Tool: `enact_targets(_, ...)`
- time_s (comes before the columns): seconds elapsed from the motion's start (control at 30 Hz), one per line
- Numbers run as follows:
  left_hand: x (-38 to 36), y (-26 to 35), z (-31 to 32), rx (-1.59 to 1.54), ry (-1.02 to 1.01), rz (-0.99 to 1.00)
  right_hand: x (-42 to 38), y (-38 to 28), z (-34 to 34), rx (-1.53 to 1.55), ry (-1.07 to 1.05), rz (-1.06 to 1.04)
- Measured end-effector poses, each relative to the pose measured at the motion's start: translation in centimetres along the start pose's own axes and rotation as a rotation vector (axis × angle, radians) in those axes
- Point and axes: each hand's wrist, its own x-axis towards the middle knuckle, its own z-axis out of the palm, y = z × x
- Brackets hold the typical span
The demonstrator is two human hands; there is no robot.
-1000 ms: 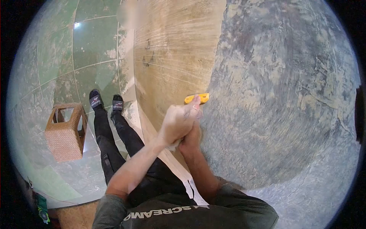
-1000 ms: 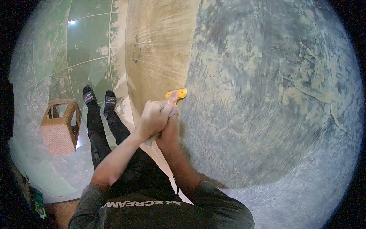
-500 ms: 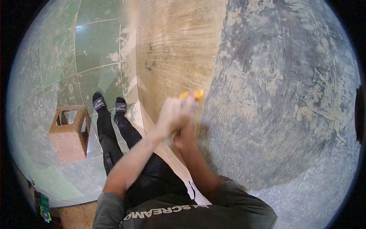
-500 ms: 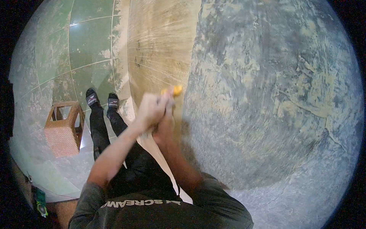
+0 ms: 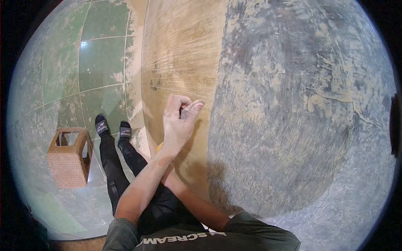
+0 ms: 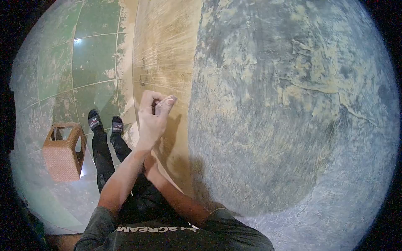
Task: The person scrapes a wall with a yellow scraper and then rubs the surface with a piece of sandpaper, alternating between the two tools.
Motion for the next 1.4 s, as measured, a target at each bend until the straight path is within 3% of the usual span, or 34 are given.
enact_targets(0.03,-0.3,0.5,0.2,0.004,0.001,0.007,0.0,1.9,-1.3,-0.023,-0.052,0.039)
enact_targets(0.1,-0.7,1.6,1.1,-0.193,-0.074,-0.199,0.1,4.7,-2.9,-0.034,-0.087,0.080)
enact_targets(0.27,-0.4,2.5,3.0,-0.352,-0.083,-0.239,1.5,5.1,-5.1,-0.050,-0.127,0.072)
enact_targets(0.33,-0.5,3.1,3.5,-0.392,-0.067,-0.050,1.9,4.4,-5.9,-0.066,-0.137,0.060)
enact_targets(0.37,-1.0,3.2,4.0,-0.393,-0.066,-0.056,2.2,4.0,-6.2,-0.069,-0.141,0.042)
enact_targets(0.47,-3.6,2.4,5.1,-0.420,-0.296,0.117,2.6,3.2,-6.8,-0.083,-0.154,0.025)
enact_targets(0.6,-5.2,2.7,5.2,-0.299,-0.525,0.196,2.8,2.6,-7.2,-0.093,-0.152,0.026)
enact_targets(0.7,1.1,3.7,6.9,-0.129,-0.379,0.246,2.7,2.7,-7.4,-0.098,-0.148,0.032)
enact_targets(0.83,-0.3,4.8,6.7,-0.088,-0.356,0.217,3.2,2.6,-7.4,-0.101,-0.157,0.025)
enact_targets(0.9,-3.9,5.4,4.7,0.056,-0.556,0.208,3.3,2.5,-7.3,-0.103,-0.158,0.028)
enact_targets(0.97,-2.2,4.7,5.5,0.213,-0.527,0.282,3.3,2.7,-7.4,-0.107,-0.157,0.032)
enact_targets(1.03,2.0,5.7,6.2,0.293,-0.359,0.311,3.1,3.0,-7.4,-0.107,-0.155,0.041)
enact_targets(1.27,-0.4,6.1,4.7,0.326,-0.453,0.372,3.1,2.8,-6.8,-0.127,-0.176,0.029)
enact_targets(1.4,2.8,6.3,5.3,0.313,-0.382,0.379,3.2,2.8,-6.9,-0.140,-0.171,0.020)
